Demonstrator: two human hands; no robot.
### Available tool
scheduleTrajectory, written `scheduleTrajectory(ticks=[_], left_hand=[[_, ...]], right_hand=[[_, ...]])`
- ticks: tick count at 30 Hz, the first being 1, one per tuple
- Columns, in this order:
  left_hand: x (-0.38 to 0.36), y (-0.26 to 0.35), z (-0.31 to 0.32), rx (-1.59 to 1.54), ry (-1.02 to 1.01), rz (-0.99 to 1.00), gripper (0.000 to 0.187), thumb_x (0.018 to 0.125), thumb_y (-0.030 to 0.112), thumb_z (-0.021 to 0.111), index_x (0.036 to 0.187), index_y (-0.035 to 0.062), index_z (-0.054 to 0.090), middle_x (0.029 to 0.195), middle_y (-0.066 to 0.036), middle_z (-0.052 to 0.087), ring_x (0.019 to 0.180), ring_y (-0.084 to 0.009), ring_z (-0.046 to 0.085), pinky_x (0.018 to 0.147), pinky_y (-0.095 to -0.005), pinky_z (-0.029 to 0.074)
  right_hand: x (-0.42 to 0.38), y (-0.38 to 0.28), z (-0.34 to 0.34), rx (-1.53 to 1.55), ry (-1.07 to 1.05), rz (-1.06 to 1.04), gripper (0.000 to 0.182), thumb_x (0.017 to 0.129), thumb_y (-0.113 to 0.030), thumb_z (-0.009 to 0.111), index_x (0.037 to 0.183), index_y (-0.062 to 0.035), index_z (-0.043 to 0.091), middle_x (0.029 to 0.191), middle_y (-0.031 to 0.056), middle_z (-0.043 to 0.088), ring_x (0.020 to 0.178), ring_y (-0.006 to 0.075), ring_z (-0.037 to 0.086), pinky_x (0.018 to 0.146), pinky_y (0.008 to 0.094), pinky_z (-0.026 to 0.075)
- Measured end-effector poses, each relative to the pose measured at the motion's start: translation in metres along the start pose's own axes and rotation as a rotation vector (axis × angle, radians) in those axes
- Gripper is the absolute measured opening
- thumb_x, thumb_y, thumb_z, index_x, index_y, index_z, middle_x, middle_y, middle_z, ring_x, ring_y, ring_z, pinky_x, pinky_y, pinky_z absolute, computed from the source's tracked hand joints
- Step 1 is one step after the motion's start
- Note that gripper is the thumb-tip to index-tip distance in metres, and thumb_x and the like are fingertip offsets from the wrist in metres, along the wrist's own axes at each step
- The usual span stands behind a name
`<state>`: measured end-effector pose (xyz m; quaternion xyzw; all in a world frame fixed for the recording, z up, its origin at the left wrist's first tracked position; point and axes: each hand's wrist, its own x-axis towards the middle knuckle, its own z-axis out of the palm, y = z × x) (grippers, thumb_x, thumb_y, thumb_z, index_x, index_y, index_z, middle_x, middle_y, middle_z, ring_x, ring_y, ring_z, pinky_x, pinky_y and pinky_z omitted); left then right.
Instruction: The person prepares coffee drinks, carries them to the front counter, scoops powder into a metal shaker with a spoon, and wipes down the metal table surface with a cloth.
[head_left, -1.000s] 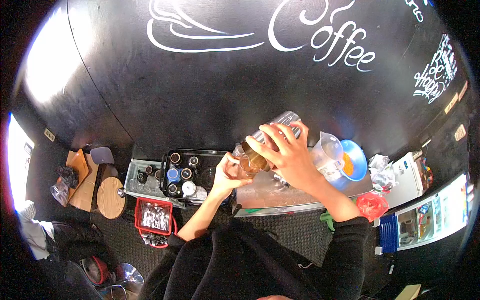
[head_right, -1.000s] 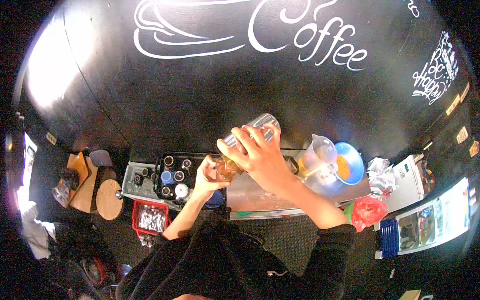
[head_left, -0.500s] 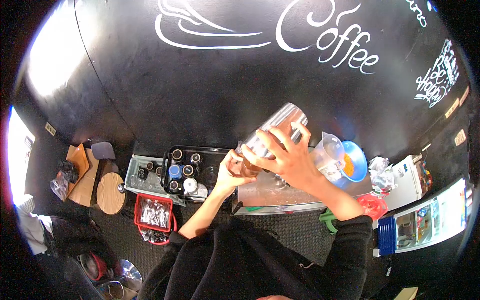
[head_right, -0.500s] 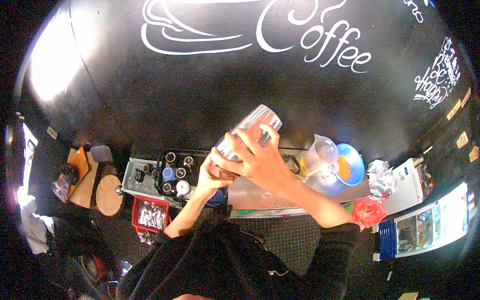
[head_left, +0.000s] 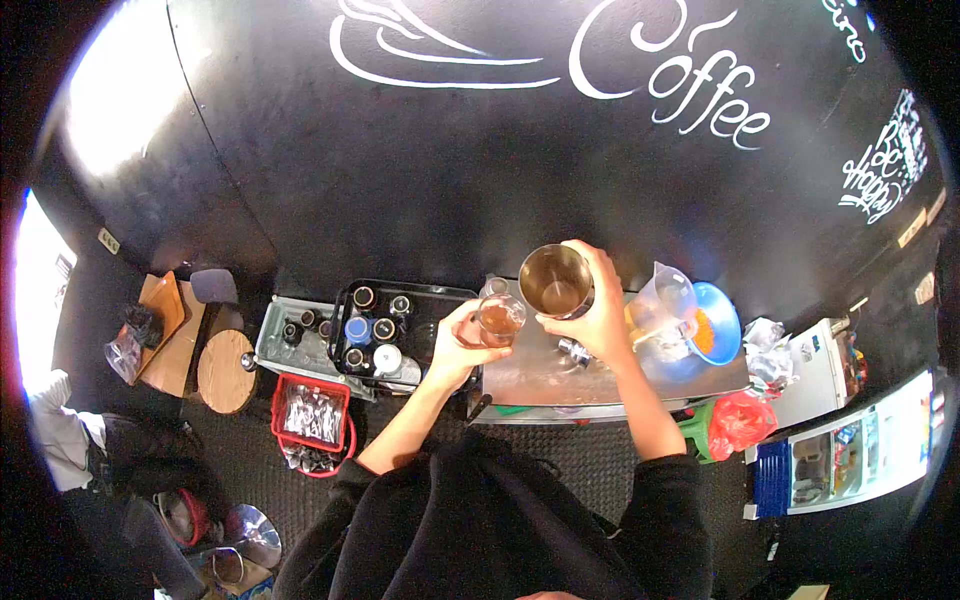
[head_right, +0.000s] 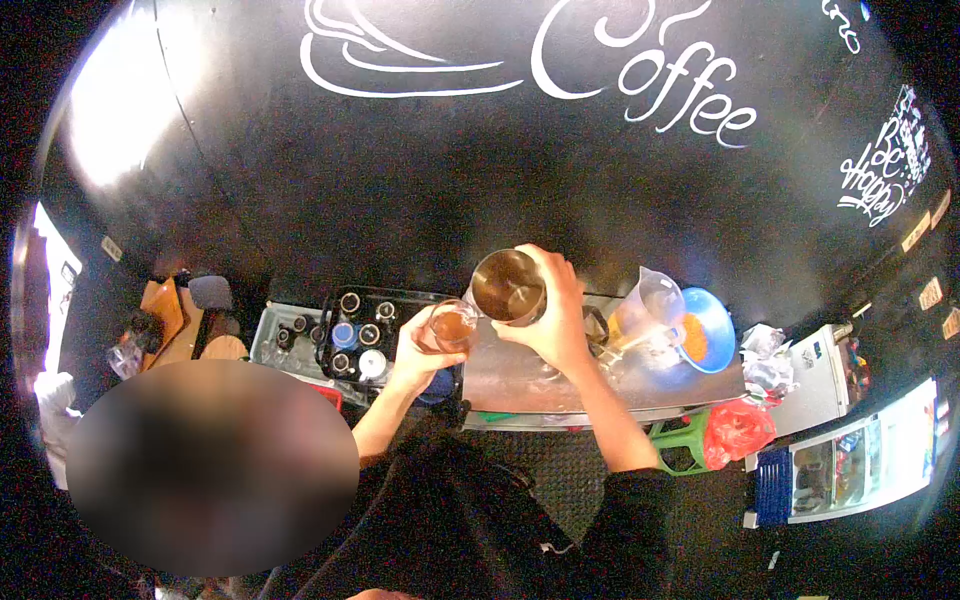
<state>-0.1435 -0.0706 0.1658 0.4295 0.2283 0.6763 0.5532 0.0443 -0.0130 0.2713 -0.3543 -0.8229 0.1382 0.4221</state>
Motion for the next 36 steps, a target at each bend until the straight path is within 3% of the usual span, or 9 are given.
scheduleTrajectory(ticks=[3, 7, 9, 14, 24, 27, 30, 34, 36], left_hand=[[-0.005, 0.005, -0.009, 0.055, -0.009, 0.062, 0.063, 0.060, -0.017, 0.074, 0.117, -0.0025, 0.053, 0.112, -0.012, 0.059, 0.101, -0.0204, 0.060, 0.088, -0.0361, 0.053], [-0.013, 0.014, -0.016, 0.096, 0.027, 0.098, 0.063, 0.060, -0.016, 0.075, 0.117, -0.0028, 0.053, 0.113, -0.012, 0.059, 0.102, -0.0205, 0.060, 0.087, -0.0358, 0.053], [-0.017, 0.017, -0.021, 0.108, 0.142, 0.026, 0.071, 0.052, -0.007, 0.081, 0.117, 0.0002, 0.054, 0.112, -0.008, 0.060, 0.105, -0.0194, 0.058, 0.092, -0.0356, 0.049], [-0.030, 0.034, -0.030, 0.138, 0.192, 0.065, 0.071, 0.051, -0.011, 0.080, 0.116, 0.0002, 0.054, 0.114, -0.009, 0.059, 0.106, -0.0203, 0.058, 0.092, -0.0370, 0.049], [-0.055, 0.035, -0.046, 0.250, 0.314, 0.118, 0.066, 0.054, -0.010, 0.079, 0.114, -0.0006, 0.054, 0.112, -0.011, 0.059, 0.104, -0.0206, 0.058, 0.092, -0.0360, 0.049], [-0.059, 0.042, -0.048, 0.246, 0.329, 0.107, 0.064, 0.054, -0.010, 0.080, 0.112, -0.0007, 0.055, 0.113, -0.010, 0.057, 0.105, -0.0193, 0.057, 0.092, -0.0359, 0.049], [-0.071, 0.045, -0.057, 0.258, 0.346, 0.096, 0.063, 0.054, -0.010, 0.080, 0.112, 0.0005, 0.055, 0.112, -0.009, 0.057, 0.105, -0.0189, 0.056, 0.091, -0.0359, 0.049], [-0.087, 0.058, -0.067, 0.261, 0.387, 0.123, 0.062, 0.054, -0.010, 0.080, 0.110, 0.0017, 0.056, 0.111, -0.008, 0.058, 0.105, -0.0181, 0.056, 0.091, -0.0347, 0.049], [-0.097, 0.069, -0.068, 0.288, 0.417, 0.160, 0.061, 0.054, -0.010, 0.080, 0.109, 0.0017, 0.056, 0.110, -0.008, 0.058, 0.105, -0.0180, 0.056, 0.091, -0.0350, 0.049]], right_hand=[[-0.019, 0.035, 0.028, 0.323, -0.013, 0.206, 0.083, 0.049, -0.013, 0.086, 0.122, -0.0114, 0.046, 0.111, 0.0091, 0.056, 0.106, 0.0247, 0.054, 0.091, 0.0389, 0.041], [-0.050, 0.084, 0.070, 0.297, -0.073, 0.413, 0.079, 0.051, -0.016, 0.088, 0.117, -0.0088, 0.045, 0.102, 0.0106, 0.063, 0.096, 0.0208, 0.061, 0.087, 0.0358, 0.047], [-0.073, 0.132, 0.105, 0.258, -0.042, 0.389, 0.077, 0.051, -0.015, 0.086, 0.116, -0.0085, 0.044, 0.103, 0.0116, 0.063, 0.094, 0.0225, 0.063, 0.084, 0.0379, 0.048], [-0.096, 0.163, 0.148, 0.122, 0.017, 0.478, 0.080, 0.047, -0.020, 0.084, 0.113, -0.0075, 0.041, 0.098, 0.0177, 0.061, 0.092, 0.0352, 0.061, 0.081, 0.0407, 0.048], [-0.124, 0.189, 0.178, 0.001, 0.000, 0.407, 0.081, 0.045, -0.022, 0.084, 0.112, -0.0066, 0.043, 0.095, 0.0158, 0.060, 0.087, 0.0339, 0.061, 0.080, 0.0398, 0.049], [-0.130, 0.203, 0.185, 0.053, 0.031, 0.403, 0.091, 0.046, -0.025, 0.085, 0.123, -0.0080, 0.040, 0.106, 0.0169, 0.056, 0.098, 0.0349, 0.056, 0.087, 0.0421, 0.046], [-0.130, 0.204, 0.182, -0.045, -0.136, 0.432, 0.117, 0.045, -0.032, 0.088, 0.141, -0.0161, 0.024, 0.130, 0.0194, 0.039, 0.122, 0.0398, 0.037, 0.096, 0.0522, 0.035], [-0.102, 0.167, 0.171, -0.168, 0.019, 0.450, 0.112, 0.047, -0.042, 0.086, 0.140, -0.0218, 0.029, 0.130, 0.0173, 0.040, 0.124, 0.0366, 0.036, 0.091, 0.0612, 0.032], [-0.082, 0.153, 0.171, -0.123, 0.131, 0.372, 0.093, 0.051, -0.040, 0.086, 0.130, -0.0157, 0.043, 0.123, 0.0160, 0.047, 0.118, 0.0346, 0.043, 0.094, 0.0507, 0.036]])
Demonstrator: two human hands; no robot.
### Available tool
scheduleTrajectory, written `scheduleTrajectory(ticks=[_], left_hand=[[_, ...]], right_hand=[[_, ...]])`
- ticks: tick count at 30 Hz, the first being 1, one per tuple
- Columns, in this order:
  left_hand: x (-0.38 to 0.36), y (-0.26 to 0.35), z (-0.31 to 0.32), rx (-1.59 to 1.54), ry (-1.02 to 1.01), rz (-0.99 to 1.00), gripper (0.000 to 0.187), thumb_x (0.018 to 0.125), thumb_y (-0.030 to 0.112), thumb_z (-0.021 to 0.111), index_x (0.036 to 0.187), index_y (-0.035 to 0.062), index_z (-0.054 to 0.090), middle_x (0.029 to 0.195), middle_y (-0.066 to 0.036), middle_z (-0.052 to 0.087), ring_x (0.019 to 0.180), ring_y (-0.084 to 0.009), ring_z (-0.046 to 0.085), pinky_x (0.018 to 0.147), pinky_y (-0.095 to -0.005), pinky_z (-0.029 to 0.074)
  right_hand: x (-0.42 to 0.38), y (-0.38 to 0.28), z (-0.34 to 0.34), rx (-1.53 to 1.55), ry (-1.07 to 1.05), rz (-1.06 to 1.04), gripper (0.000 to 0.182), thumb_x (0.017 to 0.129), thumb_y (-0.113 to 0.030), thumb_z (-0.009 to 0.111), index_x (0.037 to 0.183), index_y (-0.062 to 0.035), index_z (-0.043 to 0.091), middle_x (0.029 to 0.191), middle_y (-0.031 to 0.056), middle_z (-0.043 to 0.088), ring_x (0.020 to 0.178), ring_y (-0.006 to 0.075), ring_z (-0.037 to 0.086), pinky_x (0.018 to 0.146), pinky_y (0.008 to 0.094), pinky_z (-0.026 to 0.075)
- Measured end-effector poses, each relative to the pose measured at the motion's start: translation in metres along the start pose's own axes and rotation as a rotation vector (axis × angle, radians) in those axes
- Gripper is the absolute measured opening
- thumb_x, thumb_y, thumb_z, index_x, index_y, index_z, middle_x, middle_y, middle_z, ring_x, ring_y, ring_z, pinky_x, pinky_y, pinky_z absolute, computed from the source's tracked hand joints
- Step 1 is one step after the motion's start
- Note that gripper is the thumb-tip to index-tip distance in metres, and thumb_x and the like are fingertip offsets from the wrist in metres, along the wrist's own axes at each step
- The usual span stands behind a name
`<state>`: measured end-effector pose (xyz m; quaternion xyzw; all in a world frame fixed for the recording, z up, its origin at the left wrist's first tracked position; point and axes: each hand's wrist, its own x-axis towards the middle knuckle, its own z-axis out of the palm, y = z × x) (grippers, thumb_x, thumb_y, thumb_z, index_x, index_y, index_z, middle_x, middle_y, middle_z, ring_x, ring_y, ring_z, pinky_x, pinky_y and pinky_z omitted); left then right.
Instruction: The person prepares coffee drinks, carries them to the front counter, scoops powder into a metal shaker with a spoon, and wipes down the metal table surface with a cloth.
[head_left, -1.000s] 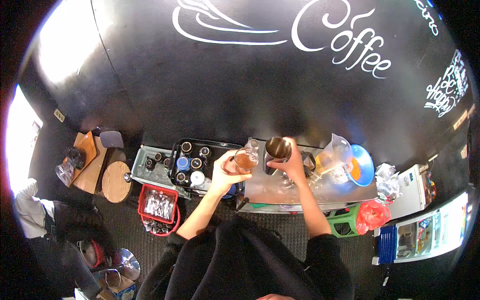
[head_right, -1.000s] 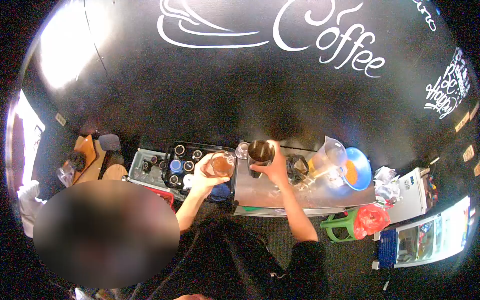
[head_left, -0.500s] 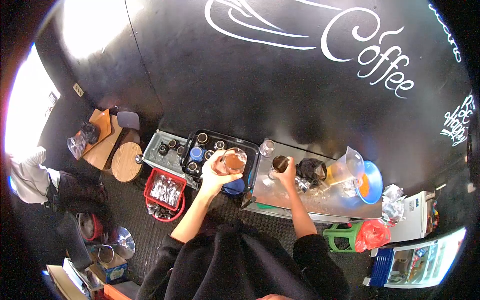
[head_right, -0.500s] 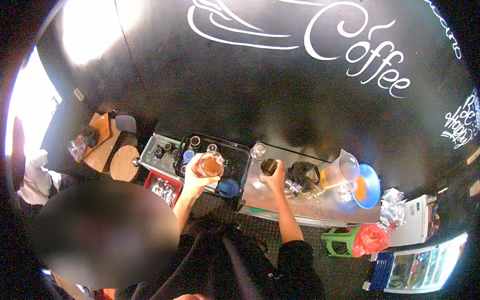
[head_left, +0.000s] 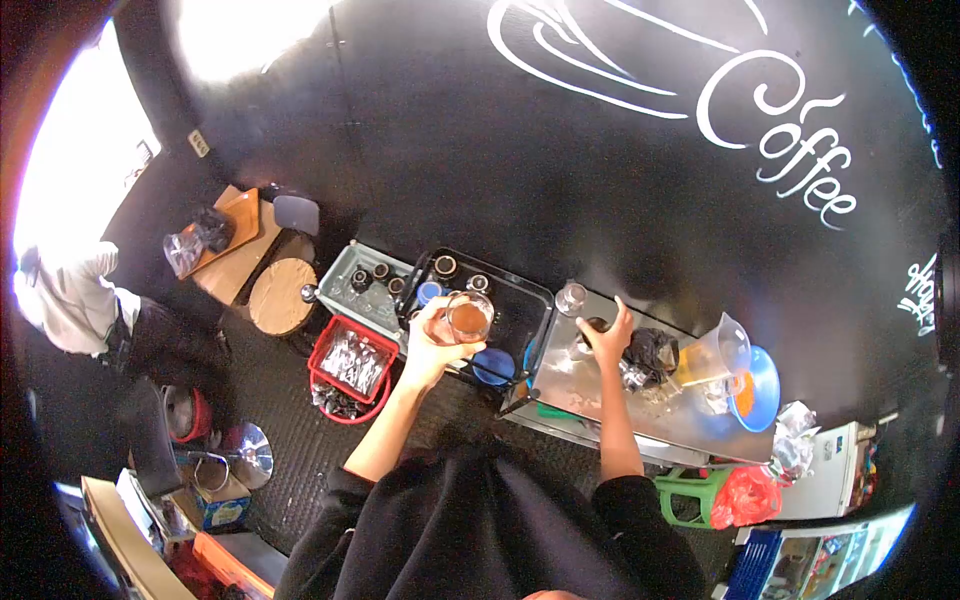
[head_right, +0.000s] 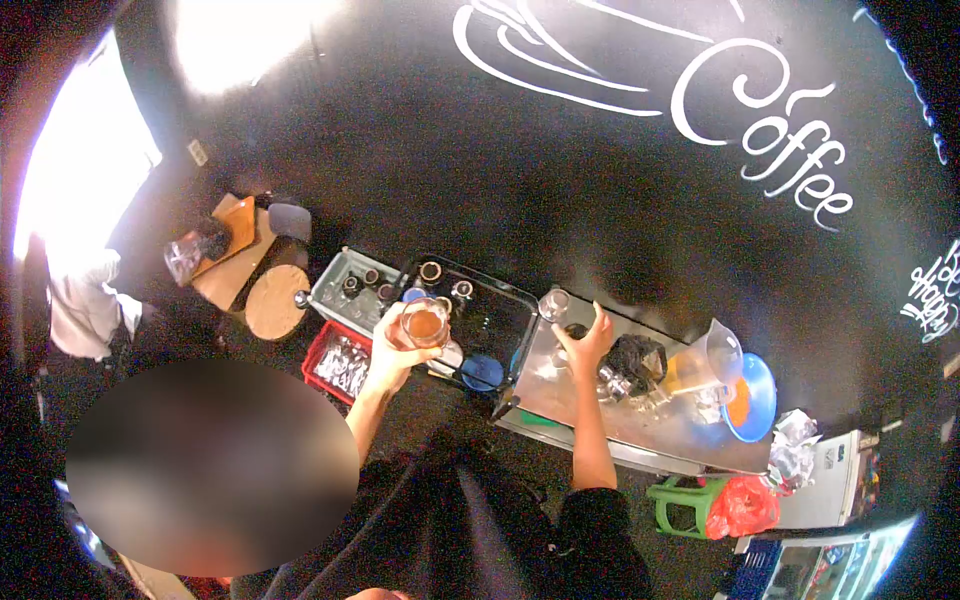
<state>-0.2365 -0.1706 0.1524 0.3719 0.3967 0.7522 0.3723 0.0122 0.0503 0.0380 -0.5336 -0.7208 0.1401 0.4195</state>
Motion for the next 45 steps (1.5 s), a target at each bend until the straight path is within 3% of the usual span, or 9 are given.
scheduleTrajectory(ticks=[2, 6, 10, 18, 22, 29, 34, 43, 45], left_hand=[[-0.009, 0.014, -0.008, -0.007, 0.022, 0.046, 0.061, 0.055, -0.009, 0.080, 0.109, 0.0016, 0.056, 0.109, -0.008, 0.059, 0.105, -0.0178, 0.056, 0.091, -0.0350, 0.048], [-0.038, 0.045, -0.039, 0.037, 0.096, 0.110, 0.059, 0.056, -0.009, 0.079, 0.110, 0.0011, 0.055, 0.109, -0.008, 0.059, 0.104, -0.0177, 0.057, 0.092, -0.0349, 0.047], [-0.087, 0.089, -0.073, 0.040, 0.222, 0.191, 0.062, 0.056, -0.005, 0.081, 0.111, 0.0019, 0.053, 0.109, -0.008, 0.059, 0.103, -0.0183, 0.058, 0.093, -0.0347, 0.047], [-0.234, 0.197, -0.157, 0.364, 0.580, 0.263, 0.061, 0.054, 0.002, 0.085, 0.107, 0.0038, 0.055, 0.105, -0.006, 0.061, 0.100, -0.0154, 0.058, 0.093, -0.0328, 0.046], [-0.318, 0.243, -0.196, 0.453, 0.750, 0.335, 0.058, 0.056, 0.003, 0.086, 0.105, 0.0044, 0.054, 0.108, -0.007, 0.059, 0.102, -0.0160, 0.057, 0.094, -0.0340, 0.046], [-0.461, 0.306, -0.233, 0.536, 1.051, 0.448, 0.063, 0.062, -0.002, 0.082, 0.113, 0.0047, 0.045, 0.109, -0.006, 0.053, 0.105, -0.0153, 0.055, 0.084, -0.0287, 0.052], [-0.536, 0.331, -0.242, 0.408, 1.231, 0.668, 0.070, 0.061, -0.006, 0.080, 0.116, 0.0046, 0.038, 0.107, -0.006, 0.049, 0.100, -0.0165, 0.056, 0.083, -0.0299, 0.054], [-0.636, 0.369, -0.269, 0.557, 1.584, 0.841, 0.076, 0.061, -0.009, 0.077, 0.121, 0.0069, 0.033, 0.108, -0.006, 0.048, 0.103, -0.0179, 0.055, 0.087, -0.0304, 0.051], [-0.655, 0.382, -0.280, 0.601, 1.641, 0.853, 0.078, 0.062, -0.010, 0.076, 0.123, 0.0080, 0.032, 0.109, -0.006, 0.049, 0.108, -0.0185, 0.053, 0.090, -0.0315, 0.049]], right_hand=[[0.013, -0.038, -0.003, 0.142, 0.091, -0.161, 0.073, 0.055, -0.034, 0.086, 0.117, -0.0114, 0.053, 0.115, 0.0146, 0.053, 0.108, 0.0326, 0.051, 0.092, 0.0406, 0.040], [0.005, -0.167, -0.010, 0.584, -0.138, -0.297, 0.032, 0.072, -0.015, 0.076, 0.098, -0.0029, 0.062, 0.101, 0.0091, 0.062, 0.100, 0.0225, 0.057, 0.089, 0.0335, 0.043], [-0.036, -0.287, -0.009, 0.913, -0.522, -0.427, 0.023, 0.076, -0.002, 0.069, 0.098, -0.0007, 0.061, 0.093, 0.0065, 0.065, 0.089, 0.0149, 0.061, 0.085, 0.0279, 0.045], [-0.201, -0.469, -0.010, 1.091, -1.064, -0.864, 0.058, 0.064, -0.029, 0.081, 0.112, -0.0049, 0.060, 0.105, 0.0064, 0.063, 0.095, 0.0179, 0.059, 0.087, 0.0325, 0.045], [-0.294, -0.536, -0.004, 1.094, -1.209, -1.019, 0.068, 0.063, -0.037, 0.080, 0.121, -0.0104, 0.057, 0.107, 0.0043, 0.061, 0.102, 0.0184, 0.055, 0.096, 0.0386, 0.033], [-0.443, -0.631, -0.003, 1.233, -1.389, -1.200, 0.068, 0.060, -0.033, 0.082, 0.120, -0.0111, 0.057, 0.103, 0.0065, 0.063, 0.100, 0.0242, 0.056, 0.093, 0.0379, 0.037], [-0.534, -0.686, -0.010, 1.296, -1.760, -1.295, 0.074, 0.061, -0.033, 0.082, 0.125, -0.0113, 0.053, 0.108, 0.0083, 0.065, 0.105, 0.0255, 0.056, 0.094, 0.0391, 0.037], [-0.682, -0.783, -0.019, 1.432, -2.201, -1.603, 0.064, 0.064, -0.025, 0.081, 0.119, -0.0033, 0.057, 0.109, 0.0130, 0.065, 0.097, 0.0250, 0.063, 0.087, 0.0338, 0.047], [-0.711, -0.805, -0.022, 1.409, -2.274, -1.624, 0.063, 0.062, -0.019, 0.083, 0.117, -0.0027, 0.059, 0.105, 0.0106, 0.067, 0.100, 0.0195, 0.063, 0.091, 0.0326, 0.046]])
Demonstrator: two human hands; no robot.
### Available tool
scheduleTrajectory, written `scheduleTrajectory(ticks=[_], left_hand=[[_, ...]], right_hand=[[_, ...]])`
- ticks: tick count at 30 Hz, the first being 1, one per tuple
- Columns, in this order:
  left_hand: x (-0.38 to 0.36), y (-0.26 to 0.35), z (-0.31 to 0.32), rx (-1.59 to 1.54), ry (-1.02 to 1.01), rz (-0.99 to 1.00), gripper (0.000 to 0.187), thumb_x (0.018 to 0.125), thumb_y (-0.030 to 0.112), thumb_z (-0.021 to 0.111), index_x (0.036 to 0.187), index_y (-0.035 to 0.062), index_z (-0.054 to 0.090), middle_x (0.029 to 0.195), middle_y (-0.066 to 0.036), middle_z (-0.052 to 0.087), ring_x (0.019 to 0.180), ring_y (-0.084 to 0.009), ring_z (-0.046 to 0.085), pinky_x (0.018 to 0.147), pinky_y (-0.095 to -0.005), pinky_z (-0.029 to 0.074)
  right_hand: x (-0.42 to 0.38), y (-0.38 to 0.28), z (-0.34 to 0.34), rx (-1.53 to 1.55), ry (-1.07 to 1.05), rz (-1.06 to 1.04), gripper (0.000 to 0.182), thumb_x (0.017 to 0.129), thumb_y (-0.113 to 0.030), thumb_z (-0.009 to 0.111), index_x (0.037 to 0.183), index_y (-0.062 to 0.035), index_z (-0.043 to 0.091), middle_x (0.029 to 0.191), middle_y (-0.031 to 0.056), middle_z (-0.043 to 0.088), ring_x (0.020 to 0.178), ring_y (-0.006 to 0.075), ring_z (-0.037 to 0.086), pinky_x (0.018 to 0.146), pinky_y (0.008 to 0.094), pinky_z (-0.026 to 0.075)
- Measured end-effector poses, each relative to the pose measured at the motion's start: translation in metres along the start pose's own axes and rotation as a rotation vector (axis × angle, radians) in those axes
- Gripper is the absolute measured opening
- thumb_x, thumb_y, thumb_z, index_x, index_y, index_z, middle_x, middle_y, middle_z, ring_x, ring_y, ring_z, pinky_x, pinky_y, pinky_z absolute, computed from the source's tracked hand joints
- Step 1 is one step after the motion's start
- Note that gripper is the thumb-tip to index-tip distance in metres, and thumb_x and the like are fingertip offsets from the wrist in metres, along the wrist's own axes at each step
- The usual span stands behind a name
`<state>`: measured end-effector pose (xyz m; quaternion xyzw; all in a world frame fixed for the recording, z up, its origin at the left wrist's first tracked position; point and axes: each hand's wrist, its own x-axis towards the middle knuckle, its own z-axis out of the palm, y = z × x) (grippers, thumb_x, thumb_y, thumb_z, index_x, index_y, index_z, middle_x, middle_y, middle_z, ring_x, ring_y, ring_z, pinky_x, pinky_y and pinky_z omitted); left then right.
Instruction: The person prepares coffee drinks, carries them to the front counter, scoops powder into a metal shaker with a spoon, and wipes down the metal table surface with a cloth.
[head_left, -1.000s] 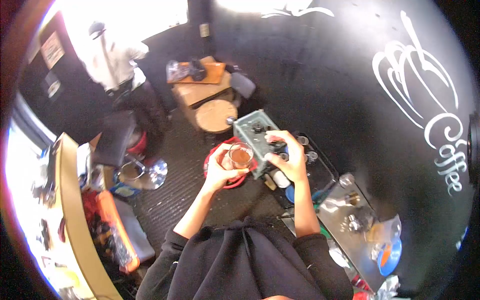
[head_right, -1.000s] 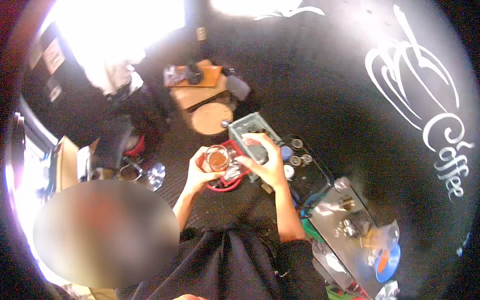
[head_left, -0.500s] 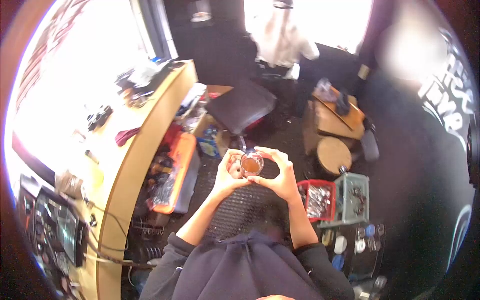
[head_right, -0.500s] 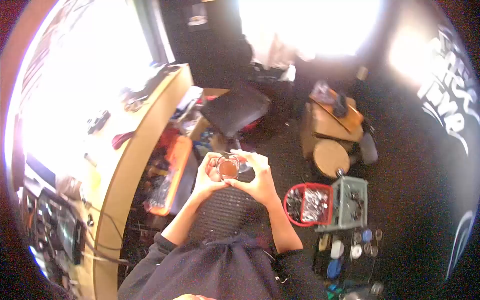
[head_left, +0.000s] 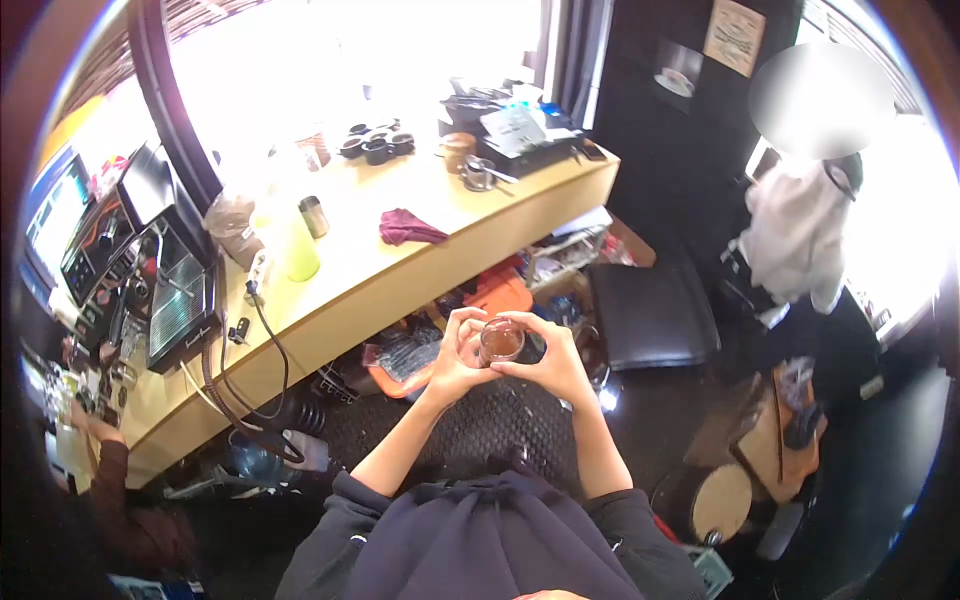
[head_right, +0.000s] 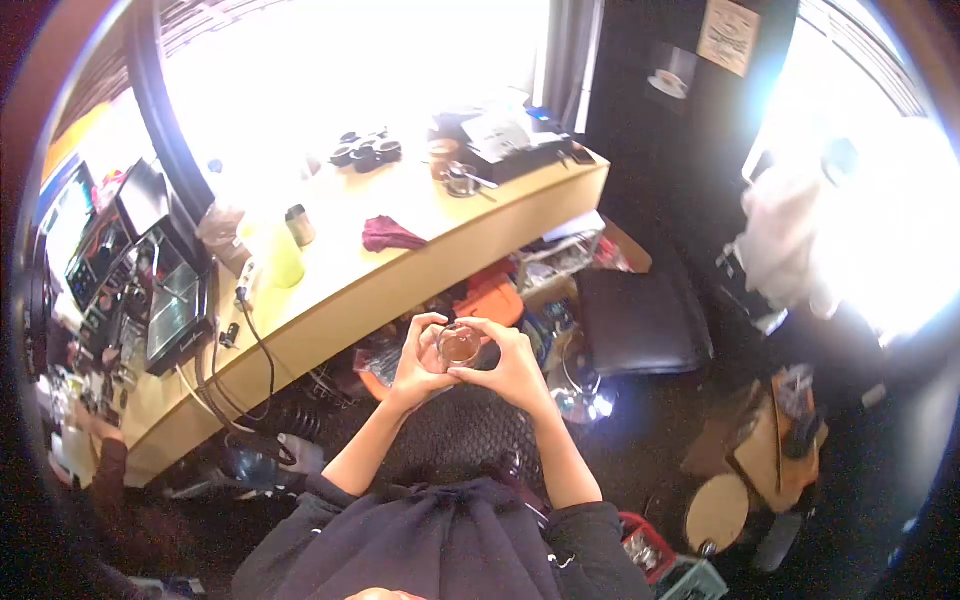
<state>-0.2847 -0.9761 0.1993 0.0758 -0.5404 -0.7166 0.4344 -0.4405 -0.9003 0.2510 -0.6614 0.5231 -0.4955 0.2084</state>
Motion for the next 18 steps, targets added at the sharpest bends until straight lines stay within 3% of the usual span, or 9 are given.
scheduleTrajectory(ticks=[4, 7, 12, 14, 18], left_hand=[[0.039, 0.008, -0.023, 0.070, 0.083, -0.008, 0.075, 0.064, -0.007, 0.078, 0.124, 0.0069, 0.035, 0.118, -0.007, 0.048, 0.116, -0.0185, 0.049, 0.096, -0.0336, 0.047], [0.055, 0.010, -0.049, 0.267, 0.244, -0.087, 0.073, 0.065, 0.004, 0.082, 0.126, 0.0074, 0.042, 0.127, -0.006, 0.045, 0.120, -0.0188, 0.045, 0.100, -0.0371, 0.043], [0.076, 0.019, -0.100, 0.375, 0.409, -0.103, 0.068, 0.070, 0.004, 0.077, 0.128, 0.0059, 0.041, 0.126, -0.008, 0.045, 0.121, -0.0193, 0.044, 0.100, -0.0357, 0.043], [0.090, 0.025, -0.127, 0.417, 0.486, -0.124, 0.062, 0.074, 0.007, 0.074, 0.128, 0.0047, 0.042, 0.123, -0.009, 0.047, 0.118, -0.0185, 0.046, 0.098, -0.0338, 0.043], [0.123, 0.032, -0.193, 0.491, 0.508, -0.100, 0.050, 0.081, 0.010, 0.068, 0.125, 0.0040, 0.045, 0.116, -0.009, 0.052, 0.111, -0.0168, 0.050, 0.096, -0.0315, 0.042]], right_hand=[[0.065, 0.023, -0.003, 0.125, -0.112, 0.042, 0.061, 0.060, -0.019, 0.083, 0.114, -0.0015, 0.060, 0.104, 0.0100, 0.067, 0.098, 0.0178, 0.063, 0.089, 0.0309, 0.046], [0.110, 0.053, 0.004, 0.162, -0.181, -0.023, 0.060, 0.061, -0.018, 0.082, 0.114, -0.0028, 0.060, 0.103, 0.0092, 0.067, 0.097, 0.0163, 0.063, 0.083, 0.0294, 0.048], [0.181, 0.087, 0.026, 0.160, -0.227, -0.018, 0.058, 0.062, -0.015, 0.082, 0.115, -0.0045, 0.060, 0.102, 0.0073, 0.067, 0.096, 0.0134, 0.063, 0.081, 0.0284, 0.048], [0.211, 0.106, 0.041, 0.203, -0.241, -0.029, 0.060, 0.062, -0.021, 0.083, 0.114, -0.0037, 0.060, 0.102, 0.0084, 0.068, 0.092, 0.0145, 0.065, 0.078, 0.0286, 0.050], [0.268, 0.130, 0.079, 0.151, -0.206, -0.045, 0.058, 0.062, -0.016, 0.083, 0.114, -0.0031, 0.061, 0.100, 0.0086, 0.068, 0.092, 0.0158, 0.065, 0.076, 0.0289, 0.053]])
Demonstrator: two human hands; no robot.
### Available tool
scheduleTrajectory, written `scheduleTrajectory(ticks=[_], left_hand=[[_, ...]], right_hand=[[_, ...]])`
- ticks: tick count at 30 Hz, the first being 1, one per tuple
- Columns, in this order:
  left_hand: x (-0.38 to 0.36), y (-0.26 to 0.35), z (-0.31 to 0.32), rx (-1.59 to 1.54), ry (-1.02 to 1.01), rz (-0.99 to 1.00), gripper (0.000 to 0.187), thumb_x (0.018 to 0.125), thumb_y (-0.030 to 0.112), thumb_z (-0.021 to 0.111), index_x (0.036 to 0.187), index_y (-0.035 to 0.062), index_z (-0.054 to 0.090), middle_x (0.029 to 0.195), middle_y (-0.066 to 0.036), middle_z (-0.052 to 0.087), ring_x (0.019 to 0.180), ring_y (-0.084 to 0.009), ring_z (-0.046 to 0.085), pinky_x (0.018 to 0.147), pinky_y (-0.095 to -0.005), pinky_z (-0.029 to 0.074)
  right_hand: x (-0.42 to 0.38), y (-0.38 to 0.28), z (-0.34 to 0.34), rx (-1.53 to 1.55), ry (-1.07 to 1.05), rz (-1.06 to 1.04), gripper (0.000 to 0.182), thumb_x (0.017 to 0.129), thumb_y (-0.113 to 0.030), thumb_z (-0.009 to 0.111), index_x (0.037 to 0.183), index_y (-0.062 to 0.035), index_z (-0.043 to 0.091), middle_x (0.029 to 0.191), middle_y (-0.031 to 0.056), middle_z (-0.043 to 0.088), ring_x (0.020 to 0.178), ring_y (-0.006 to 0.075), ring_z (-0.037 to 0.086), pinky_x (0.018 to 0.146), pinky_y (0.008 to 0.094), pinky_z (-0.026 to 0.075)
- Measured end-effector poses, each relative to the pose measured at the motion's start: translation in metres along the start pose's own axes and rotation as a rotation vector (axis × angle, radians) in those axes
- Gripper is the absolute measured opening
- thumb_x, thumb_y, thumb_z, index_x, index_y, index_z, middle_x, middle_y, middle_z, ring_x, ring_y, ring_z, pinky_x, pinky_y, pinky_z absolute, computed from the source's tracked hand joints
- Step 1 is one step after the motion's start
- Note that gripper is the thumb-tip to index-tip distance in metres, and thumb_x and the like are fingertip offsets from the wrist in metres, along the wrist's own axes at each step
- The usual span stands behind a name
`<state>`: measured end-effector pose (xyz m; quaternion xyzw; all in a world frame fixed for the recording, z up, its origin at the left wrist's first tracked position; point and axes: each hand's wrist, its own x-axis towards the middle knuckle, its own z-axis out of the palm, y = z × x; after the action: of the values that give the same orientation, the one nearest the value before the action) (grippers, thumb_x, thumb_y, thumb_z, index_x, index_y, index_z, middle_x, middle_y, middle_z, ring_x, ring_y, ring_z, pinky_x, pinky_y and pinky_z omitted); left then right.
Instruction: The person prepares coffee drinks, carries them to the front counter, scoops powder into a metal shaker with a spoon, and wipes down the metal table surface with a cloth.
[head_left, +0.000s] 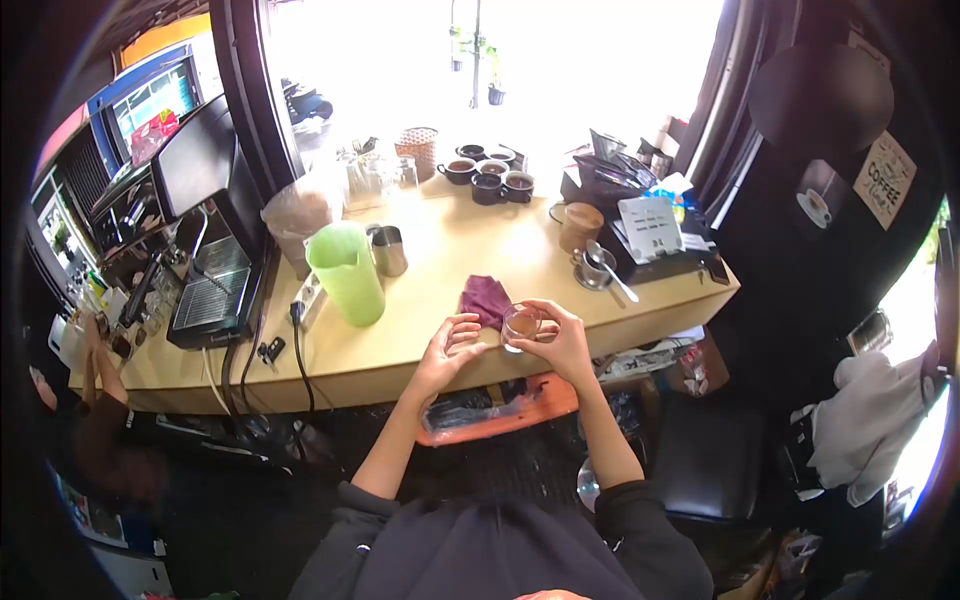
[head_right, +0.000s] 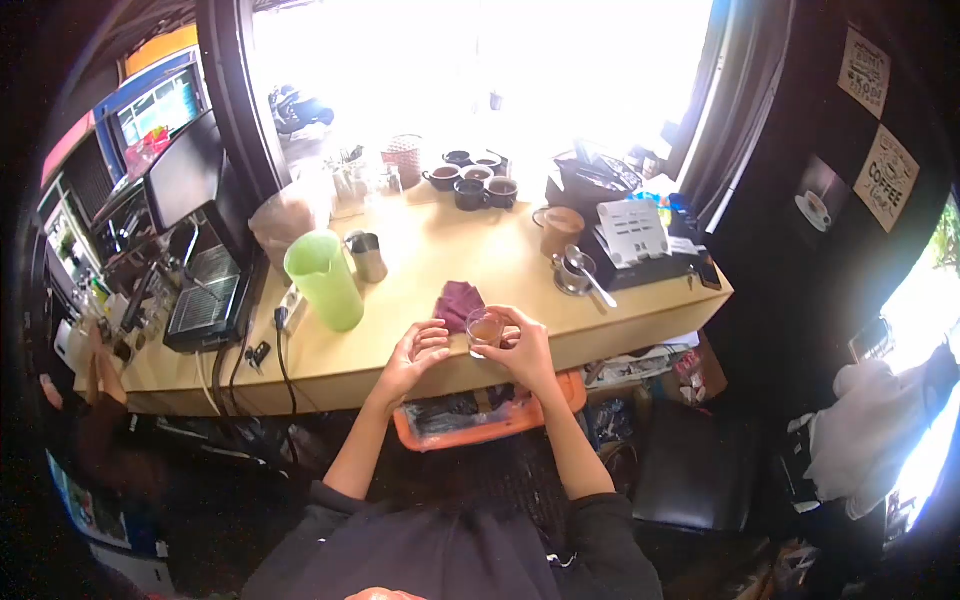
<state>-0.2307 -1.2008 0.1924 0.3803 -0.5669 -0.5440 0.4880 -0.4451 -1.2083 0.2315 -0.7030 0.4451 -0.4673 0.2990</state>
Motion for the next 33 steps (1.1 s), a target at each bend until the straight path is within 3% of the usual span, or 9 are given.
scheduleTrajectory(ticks=[6, 12, 15, 18, 23, 26, 29, 31, 33], left_hand=[[0.085, -0.027, -0.057, 0.256, -0.038, 0.010, 0.050, 0.083, 0.021, 0.068, 0.127, 0.0082, 0.047, 0.118, -0.009, 0.055, 0.115, -0.0203, 0.050, 0.095, -0.0347, 0.045], [0.139, -0.045, -0.097, 0.647, 0.006, -0.008, 0.038, 0.080, 0.018, 0.069, 0.115, 0.0095, 0.058, 0.118, -0.012, 0.056, 0.111, -0.0293, 0.055, 0.096, -0.0378, 0.044], [0.153, -0.051, -0.101, 0.703, 0.027, 0.181, 0.041, 0.076, 0.019, 0.070, 0.112, 0.0028, 0.059, 0.114, -0.017, 0.057, 0.108, -0.0341, 0.054, 0.095, -0.0389, 0.043], [0.155, -0.059, -0.102, 0.942, -0.017, 0.102, 0.045, 0.071, 0.014, 0.072, 0.111, -0.0006, 0.058, 0.115, -0.019, 0.057, 0.111, -0.0335, 0.052, 0.097, -0.0382, 0.042], [0.157, -0.056, -0.097, 1.041, -0.060, 0.092, 0.050, 0.065, 0.012, 0.076, 0.108, -0.0021, 0.056, 0.112, -0.020, 0.054, 0.109, -0.0354, 0.051, 0.094, -0.0405, 0.042], [0.157, -0.054, -0.094, 1.057, -0.065, 0.073, 0.051, 0.062, 0.011, 0.079, 0.105, -0.0008, 0.056, 0.110, -0.018, 0.053, 0.108, -0.0352, 0.051, 0.093, -0.0405, 0.043], [0.160, -0.048, -0.090, 1.076, -0.061, 0.044, 0.051, 0.060, 0.011, 0.082, 0.102, 0.0005, 0.056, 0.107, -0.017, 0.053, 0.108, -0.0344, 0.050, 0.092, -0.0404, 0.044], [0.163, -0.049, -0.089, 1.088, -0.059, 0.019, 0.051, 0.059, 0.011, 0.082, 0.102, 0.0007, 0.056, 0.106, -0.017, 0.053, 0.108, -0.0343, 0.050, 0.091, -0.0405, 0.045], [0.167, -0.053, -0.089, 1.158, -0.075, 0.006, 0.051, 0.058, 0.011, 0.083, 0.101, 0.0009, 0.056, 0.105, -0.017, 0.053, 0.107, -0.0340, 0.051, 0.089, -0.0407, 0.046]], right_hand=[[0.105, 0.044, 0.045, 0.005, 0.074, 0.054, 0.059, 0.062, -0.014, 0.083, 0.114, 0.0013, 0.058, 0.101, 0.0140, 0.067, 0.090, 0.0192, 0.066, 0.076, 0.0306, 0.056], [0.187, 0.110, 0.093, -0.033, 0.145, 0.174, 0.061, 0.063, -0.015, 0.082, 0.116, 0.0019, 0.057, 0.105, 0.0177, 0.066, 0.089, 0.0221, 0.067, 0.076, 0.0306, 0.055], [0.219, 0.137, 0.110, -0.118, 0.208, 0.096, 0.061, 0.060, -0.016, 0.082, 0.113, 0.0024, 0.057, 0.100, 0.0174, 0.067, 0.082, 0.0225, 0.068, 0.071, 0.0311, 0.054], [0.246, 0.154, 0.120, -0.199, 0.182, 0.117, 0.061, 0.059, -0.016, 0.082, 0.112, 0.0021, 0.057, 0.098, 0.0160, 0.068, 0.081, 0.0225, 0.068, 0.070, 0.0327, 0.054], [0.284, 0.168, 0.138, -0.193, 0.181, 0.128, 0.060, 0.058, -0.017, 0.082, 0.110, 0.0004, 0.058, 0.094, 0.0152, 0.069, 0.082, 0.0252, 0.067, 0.074, 0.0334, 0.052], [0.307, 0.173, 0.143, -0.186, 0.144, 0.142, 0.058, 0.058, -0.016, 0.082, 0.108, 0.0022, 0.059, 0.100, 0.0167, 0.066, 0.088, 0.0222, 0.066, 0.078, 0.0327, 0.053], [0.328, 0.165, 0.144, -0.400, 0.195, 0.045, 0.055, 0.057, -0.024, 0.082, 0.102, 0.0013, 0.062, 0.109, 0.0160, 0.060, 0.104, 0.0241, 0.058, 0.087, 0.0357, 0.047], [0.343, 0.142, 0.138, -0.872, 0.089, -0.024, 0.048, 0.059, -0.026, 0.081, 0.096, 0.0008, 0.065, 0.121, 0.0158, 0.050, 0.121, 0.0295, 0.042, 0.096, 0.0402, 0.037], [0.359, 0.144, 0.137, -0.968, 0.053, -0.096, 0.049, 0.059, -0.030, 0.081, 0.094, 0.0012, 0.066, 0.123, 0.0161, 0.047, 0.124, 0.0316, 0.036, 0.098, 0.0425, 0.032]])
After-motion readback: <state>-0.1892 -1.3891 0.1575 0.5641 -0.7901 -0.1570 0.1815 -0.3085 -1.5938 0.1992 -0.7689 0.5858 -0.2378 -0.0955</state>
